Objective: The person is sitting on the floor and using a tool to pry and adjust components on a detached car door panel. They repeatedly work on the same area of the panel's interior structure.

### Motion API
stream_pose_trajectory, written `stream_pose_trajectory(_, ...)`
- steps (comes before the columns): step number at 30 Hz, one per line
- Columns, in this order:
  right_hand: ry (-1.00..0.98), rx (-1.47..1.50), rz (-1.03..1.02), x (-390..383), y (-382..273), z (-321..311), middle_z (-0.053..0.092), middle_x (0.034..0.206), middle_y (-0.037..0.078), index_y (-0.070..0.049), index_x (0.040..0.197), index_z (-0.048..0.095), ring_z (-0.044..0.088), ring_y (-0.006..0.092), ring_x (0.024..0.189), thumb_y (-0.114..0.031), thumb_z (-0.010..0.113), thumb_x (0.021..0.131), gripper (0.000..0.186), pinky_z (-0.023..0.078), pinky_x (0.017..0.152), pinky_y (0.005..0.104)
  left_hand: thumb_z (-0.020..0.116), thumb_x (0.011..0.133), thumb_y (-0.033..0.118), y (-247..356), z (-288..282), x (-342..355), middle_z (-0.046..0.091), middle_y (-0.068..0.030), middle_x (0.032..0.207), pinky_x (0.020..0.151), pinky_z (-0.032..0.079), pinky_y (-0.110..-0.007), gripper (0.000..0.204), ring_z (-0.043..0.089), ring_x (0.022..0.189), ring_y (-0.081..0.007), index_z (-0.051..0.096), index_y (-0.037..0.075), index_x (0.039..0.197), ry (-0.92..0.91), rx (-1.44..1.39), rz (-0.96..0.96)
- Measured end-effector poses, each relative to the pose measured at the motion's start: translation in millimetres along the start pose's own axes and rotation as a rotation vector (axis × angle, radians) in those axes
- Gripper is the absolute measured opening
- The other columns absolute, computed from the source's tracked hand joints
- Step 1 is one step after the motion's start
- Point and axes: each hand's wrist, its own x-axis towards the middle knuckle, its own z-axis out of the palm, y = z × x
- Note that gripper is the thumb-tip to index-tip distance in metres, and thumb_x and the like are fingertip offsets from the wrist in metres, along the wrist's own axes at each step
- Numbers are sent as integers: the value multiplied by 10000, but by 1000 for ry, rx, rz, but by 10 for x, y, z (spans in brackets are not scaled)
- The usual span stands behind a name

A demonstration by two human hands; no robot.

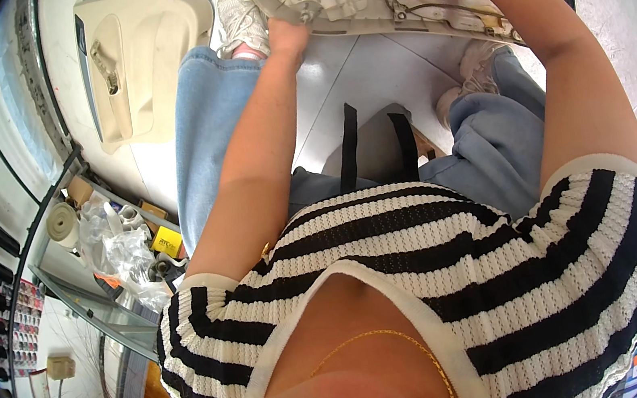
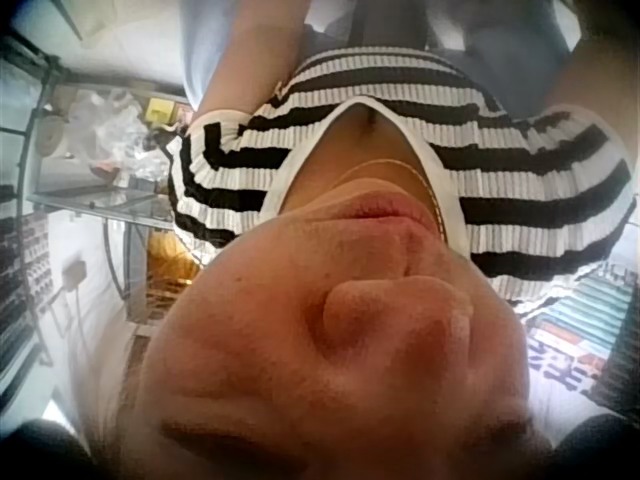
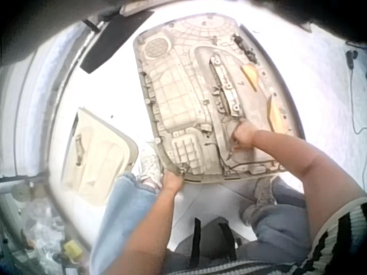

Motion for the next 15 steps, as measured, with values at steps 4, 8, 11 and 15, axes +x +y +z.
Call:
stream_pose_trajectory(4, -22, -67, -23, -6, -26, 13, 639, 651, 80, -145, 692, 679, 613, 257, 642, -550, 614, 678, 411, 403, 792, 408, 619, 732, 113, -287, 111, 236, 552, -292, 1081, 884, 441, -361, 524, 556, 1033, -370, 352, -116, 1120, -22, -37, 87)
stream_pose_trajectory(8, -58, -186, -7, -74, 33, 24, 631, 635, 89, -130, 621, 658, 601, 275, 607, -542, 615, 674, 417, 408, 783, 416, 617, 731, 113, -170, 113, 169, 550, -290, 1087, 883, 441, -362, 525, 550, 1042, -370, 357, -113, 1127, -15, -34, 49)
stream_pose_trajectory(11, -1, -86, 42, -236, 66, -217, 622, 620, 84, -131, 578, 638, 595, 273, 611, -515, 617, 674, 397, 401, 784, 412, 616, 730, 112, 12, -1, -27, 550, -288, 1087, 884, 441, -360, 522, 550, 1042, -369, 363, -107, 1131, 31, -24, 10)
stream_pose_trajectory(15, 101, -118, 7, -412, 161, -286, 613, 609, 72, -136, 601, 639, 588, 249, 627, -445, 622, 656, 314, 396, 772, 393, 614, 729, 112, 77, -64, -98, 550, -286, 1090, 883, 443, -358, 520, 554, 1036, -366, 369, -102, 1135, 46, 1, 3)
